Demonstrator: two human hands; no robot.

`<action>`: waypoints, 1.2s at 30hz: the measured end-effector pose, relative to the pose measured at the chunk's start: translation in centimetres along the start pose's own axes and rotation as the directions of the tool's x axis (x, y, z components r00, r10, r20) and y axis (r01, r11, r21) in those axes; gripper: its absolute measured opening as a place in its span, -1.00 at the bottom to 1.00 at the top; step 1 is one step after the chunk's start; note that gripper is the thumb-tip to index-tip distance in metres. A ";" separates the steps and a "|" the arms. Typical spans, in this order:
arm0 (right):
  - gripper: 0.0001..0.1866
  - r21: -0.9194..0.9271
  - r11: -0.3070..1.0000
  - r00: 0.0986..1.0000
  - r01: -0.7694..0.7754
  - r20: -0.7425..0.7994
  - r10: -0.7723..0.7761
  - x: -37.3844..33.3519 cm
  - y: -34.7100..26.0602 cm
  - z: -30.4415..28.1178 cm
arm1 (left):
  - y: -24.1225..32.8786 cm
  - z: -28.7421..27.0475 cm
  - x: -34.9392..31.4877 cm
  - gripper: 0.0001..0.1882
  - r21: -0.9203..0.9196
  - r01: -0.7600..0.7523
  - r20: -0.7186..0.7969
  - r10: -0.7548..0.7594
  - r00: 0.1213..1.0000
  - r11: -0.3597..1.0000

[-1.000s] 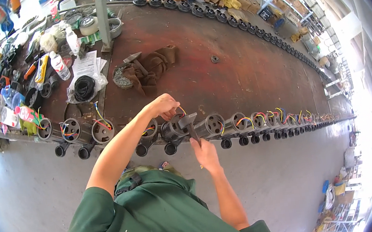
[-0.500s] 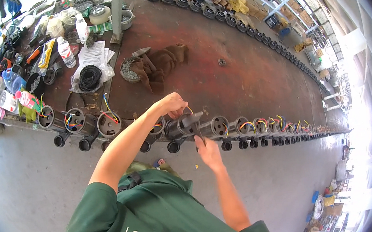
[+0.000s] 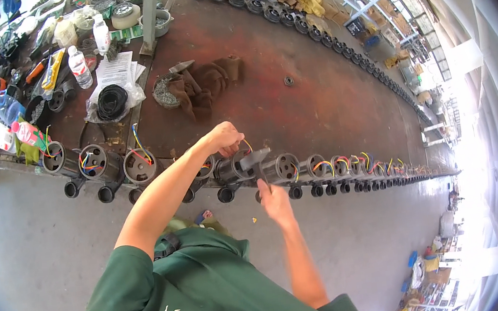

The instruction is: The person assembles components on a conveyor line using a hammer and pliers to secure parts and wires into cylindrical housings.

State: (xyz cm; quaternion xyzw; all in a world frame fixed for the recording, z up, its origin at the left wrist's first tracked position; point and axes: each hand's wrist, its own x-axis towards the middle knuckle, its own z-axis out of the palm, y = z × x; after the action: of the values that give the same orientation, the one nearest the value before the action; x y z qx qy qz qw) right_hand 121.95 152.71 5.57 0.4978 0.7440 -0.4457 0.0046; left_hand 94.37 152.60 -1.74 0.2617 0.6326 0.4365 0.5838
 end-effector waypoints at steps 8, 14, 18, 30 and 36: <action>-0.37 0.051 0.980 0.966 0.194 -0.184 -0.182 -1.3 -2.1 0.3 | -0.5 -0.3 0.1 -0.70 0.021 -0.001 -0.027 0.001 1.000 1.000; -0.43 0.171 0.971 0.986 -0.167 0.034 0.163 -1.0 -1.9 1.0 | 0.0 0.1 -0.2 -0.65 0.070 -0.060 -0.067 0.065 0.996 0.996; -0.50 0.275 0.952 0.990 -0.134 -0.014 0.144 -3.4 -5.4 0.1 | -0.4 0.0 -0.1 -0.66 0.142 -0.059 -0.088 0.072 0.994 0.988; -0.46 0.312 0.949 0.998 -0.055 -0.002 0.059 -0.9 0.9 -0.1 | 1.8 0.9 -1.4 -0.71 0.278 -0.097 -0.170 0.149 0.974 0.956; -0.52 0.517 0.855 0.996 0.046 0.039 -0.077 -1.0 6.0 -10.2 | 5.3 9.6 -6.7 -0.84 0.857 -0.191 -0.376 0.834 0.404 0.479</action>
State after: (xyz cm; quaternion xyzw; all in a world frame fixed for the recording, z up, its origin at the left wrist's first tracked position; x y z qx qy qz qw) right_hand 131.34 159.44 8.22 0.4437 0.6125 -0.6429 -0.1215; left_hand 103.92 151.86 6.86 0.4477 0.7965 0.3983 -0.0810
